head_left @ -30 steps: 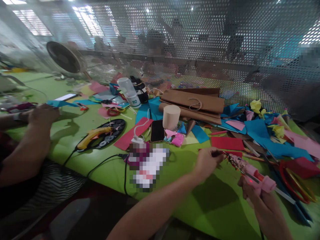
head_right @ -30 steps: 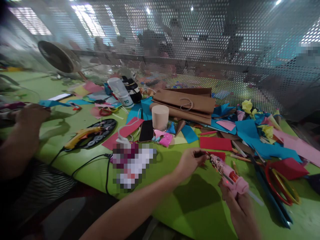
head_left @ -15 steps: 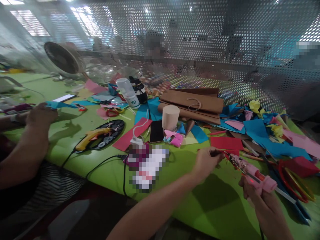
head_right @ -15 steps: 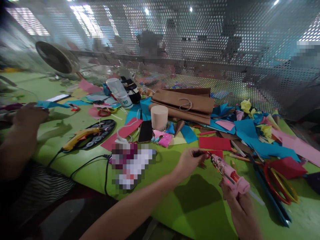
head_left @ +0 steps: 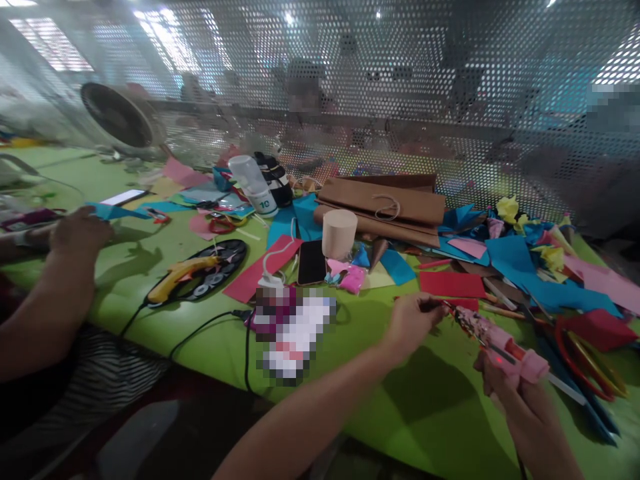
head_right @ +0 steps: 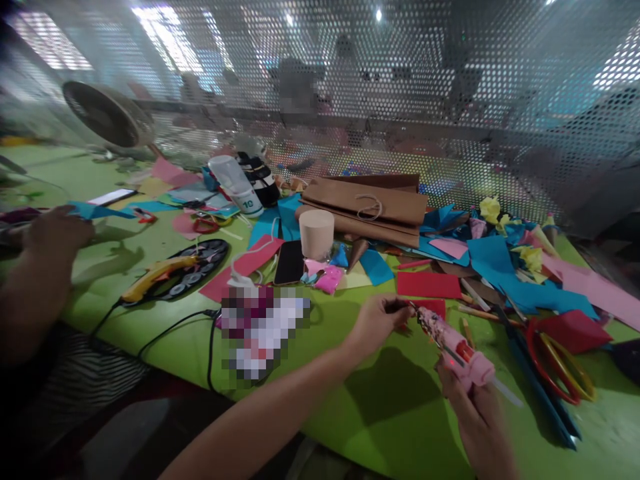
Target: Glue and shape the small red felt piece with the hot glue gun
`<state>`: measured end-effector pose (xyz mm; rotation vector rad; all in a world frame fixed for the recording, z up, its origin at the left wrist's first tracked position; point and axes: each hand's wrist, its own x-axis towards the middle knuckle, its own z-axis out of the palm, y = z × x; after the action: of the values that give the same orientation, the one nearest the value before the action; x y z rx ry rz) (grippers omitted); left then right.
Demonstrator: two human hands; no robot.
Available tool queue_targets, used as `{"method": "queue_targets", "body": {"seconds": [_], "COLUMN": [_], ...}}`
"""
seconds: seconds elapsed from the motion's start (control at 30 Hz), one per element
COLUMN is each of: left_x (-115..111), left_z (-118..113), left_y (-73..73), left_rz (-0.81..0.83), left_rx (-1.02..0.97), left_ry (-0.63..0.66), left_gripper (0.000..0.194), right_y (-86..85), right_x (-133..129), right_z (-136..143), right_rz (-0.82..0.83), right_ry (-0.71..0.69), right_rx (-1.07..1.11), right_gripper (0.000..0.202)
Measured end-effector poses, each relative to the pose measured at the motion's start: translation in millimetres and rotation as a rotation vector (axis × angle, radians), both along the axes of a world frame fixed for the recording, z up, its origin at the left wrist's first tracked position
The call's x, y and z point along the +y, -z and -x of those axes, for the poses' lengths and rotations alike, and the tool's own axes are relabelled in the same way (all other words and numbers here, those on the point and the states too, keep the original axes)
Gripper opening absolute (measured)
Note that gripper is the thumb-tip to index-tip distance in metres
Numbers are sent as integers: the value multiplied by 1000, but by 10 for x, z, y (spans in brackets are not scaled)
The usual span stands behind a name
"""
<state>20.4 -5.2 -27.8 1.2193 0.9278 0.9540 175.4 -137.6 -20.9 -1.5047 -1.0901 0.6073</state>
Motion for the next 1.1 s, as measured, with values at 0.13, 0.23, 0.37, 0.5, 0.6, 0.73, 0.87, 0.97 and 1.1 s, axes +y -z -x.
{"method": "queue_targets", "body": {"seconds": [0.13,0.23,0.37,0.5,0.6,0.73,0.87,0.97,1.1], "left_x": [-9,-6,-1,-3,-3,0,4,5,1], "left_z": [-1,-1,1,-9,-17,-17,-21,-25,-19], "left_y": [3,13,1,-9,-7,-13,-9,2,-6], "left_rz": [11,14,13,13,28,26,31,27,23], "left_rx": [-9,-33,-37,0,-4,-5,-6,-9,-3], "left_ry": [-1,5,12,2,0,2,-2,-8,-15], "left_gripper": [20,20,19,19,20,18,18,21,20], "right_y": [-18,-27,-17,11,14,-12,20,72,71], "right_x": [18,9,-11,-15,-19,-41,-55,-48,-37], "right_z": [-69,-7,59,-60,-136,-73,-64,-165,-232], "right_rz": [56,50,34,55,82,67,78,91,123], "right_ry": [-50,-31,-27,-24,-68,-11,9,-48,-80], "right_rx": [-1,18,18,-12,-14,-19,-12,-16,-20], "right_gripper": [34,34,35,34,36,36,35,34,34]}}
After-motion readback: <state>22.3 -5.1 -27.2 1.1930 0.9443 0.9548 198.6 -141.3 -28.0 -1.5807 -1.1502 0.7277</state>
